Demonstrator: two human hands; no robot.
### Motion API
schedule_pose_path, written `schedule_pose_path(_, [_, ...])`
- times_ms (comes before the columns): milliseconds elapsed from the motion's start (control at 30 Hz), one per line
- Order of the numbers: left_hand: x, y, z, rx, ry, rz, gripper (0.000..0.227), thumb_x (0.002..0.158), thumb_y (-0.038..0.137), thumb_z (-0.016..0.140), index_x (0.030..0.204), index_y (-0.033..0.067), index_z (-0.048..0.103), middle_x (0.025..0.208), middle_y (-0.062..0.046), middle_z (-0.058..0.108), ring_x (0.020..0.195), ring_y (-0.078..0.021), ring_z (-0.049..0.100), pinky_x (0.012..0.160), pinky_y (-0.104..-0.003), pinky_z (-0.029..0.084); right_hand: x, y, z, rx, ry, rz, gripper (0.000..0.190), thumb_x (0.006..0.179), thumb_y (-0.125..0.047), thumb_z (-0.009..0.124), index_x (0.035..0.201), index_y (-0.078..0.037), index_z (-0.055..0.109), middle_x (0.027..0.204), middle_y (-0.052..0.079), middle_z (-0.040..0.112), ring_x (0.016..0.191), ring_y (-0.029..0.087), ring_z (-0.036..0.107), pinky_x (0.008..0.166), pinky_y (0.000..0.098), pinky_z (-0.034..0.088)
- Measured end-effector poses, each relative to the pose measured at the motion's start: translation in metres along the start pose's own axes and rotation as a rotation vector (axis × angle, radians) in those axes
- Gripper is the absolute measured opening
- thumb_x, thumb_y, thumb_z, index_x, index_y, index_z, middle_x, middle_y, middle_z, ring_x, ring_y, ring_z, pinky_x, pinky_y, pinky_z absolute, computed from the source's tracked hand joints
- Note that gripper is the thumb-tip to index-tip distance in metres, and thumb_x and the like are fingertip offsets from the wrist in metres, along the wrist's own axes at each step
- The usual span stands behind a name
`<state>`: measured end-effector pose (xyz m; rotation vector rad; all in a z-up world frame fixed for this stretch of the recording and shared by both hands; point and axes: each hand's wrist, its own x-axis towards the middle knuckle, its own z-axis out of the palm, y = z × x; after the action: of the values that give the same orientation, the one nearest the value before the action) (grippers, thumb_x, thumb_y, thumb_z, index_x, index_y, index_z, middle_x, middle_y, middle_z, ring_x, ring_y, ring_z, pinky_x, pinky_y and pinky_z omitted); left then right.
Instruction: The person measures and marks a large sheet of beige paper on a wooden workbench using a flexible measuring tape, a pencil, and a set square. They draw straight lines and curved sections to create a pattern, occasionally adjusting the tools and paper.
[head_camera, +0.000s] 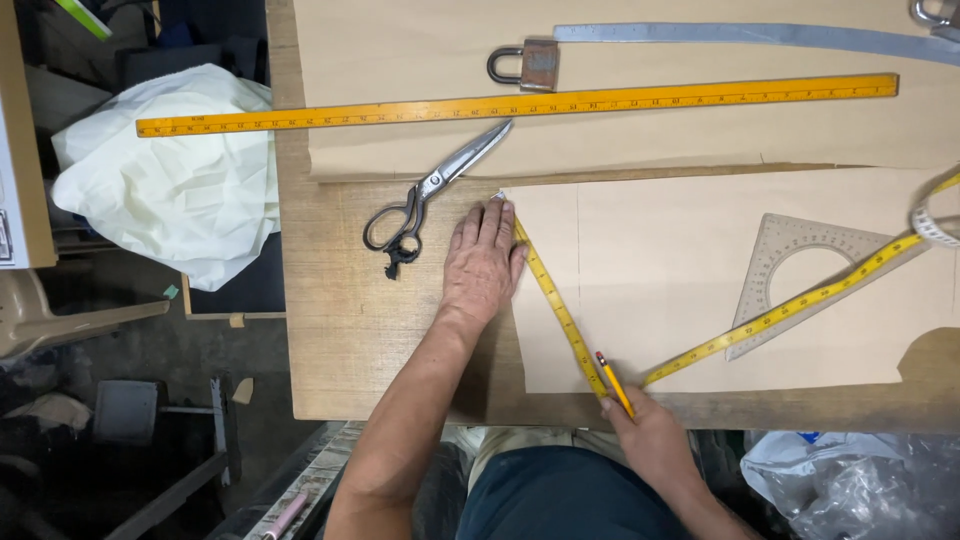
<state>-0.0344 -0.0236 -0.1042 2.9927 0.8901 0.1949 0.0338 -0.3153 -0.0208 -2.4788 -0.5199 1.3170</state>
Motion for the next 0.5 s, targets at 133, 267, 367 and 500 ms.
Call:
schedule_pose_path(133, [-0.004, -0.003, 0.0, 0.056, -0.032, 0.012, 0.065, 0.106, 0.049, 0.041, 0.156, 0.0074, 0.044, 0.156, -0.008, 0.049, 0.139, -0.0299, 0.048, 0.117, -0.044, 0.039, -0.002, -0.03, -0.009, 0.201, -0.148, 0.306, 0.038, 0.099, -0.04, 0.057, 0.126, -0.019, 0.074, 0.112, 0.002, 0.083, 0.112, 0.016, 0.071, 0.097, 0.029, 0.053])
schedule_pose_path(267, [-0.003, -0.004, 0.0, 0.018, -0.02, 0.009, 0.064, 0.106, 0.047, 0.043, 0.156, 0.007, 0.044, 0.156, -0.009, 0.049, 0.14, -0.0307, 0.048, 0.117, -0.045, 0.039, -0.005, -0.046, -0.015, 0.195, -0.148, 0.337, 0.04, 0.103, -0.041, 0.053, 0.126, -0.017, 0.074, 0.114, 0.004, 0.08, 0.116, 0.018, 0.068, 0.097, 0.0326, 0.055])
schedule_pose_path(367, [-0.003, -0.003, 0.0, 0.034, 0.001, 0.004, 0.064, 0.106, 0.048, 0.044, 0.155, 0.0077, 0.046, 0.155, -0.008, 0.05, 0.139, -0.0297, 0.049, 0.115, -0.044, 0.041, -0.001, -0.037, -0.013, 0.199, -0.139, 0.337, 0.04, 0.101, -0.041, 0.054, 0.127, -0.018, 0.073, 0.106, 0.002, 0.083, 0.109, 0.017, 0.07, 0.094, 0.0316, 0.052])
schedule_pose_path(500, [-0.003, -0.003, 0.006, 0.029, -0.006, 0.0, 0.065, 0.106, 0.048, 0.043, 0.156, 0.0079, 0.044, 0.156, -0.008, 0.05, 0.139, -0.0304, 0.049, 0.116, -0.044, 0.04, 0.002, -0.036, -0.012, 0.196, -0.149, 0.346, 0.04, 0.101, -0.042, 0.054, 0.128, -0.018, 0.072, 0.107, 0.002, 0.083, 0.106, 0.015, 0.069, 0.089, 0.0302, 0.054])
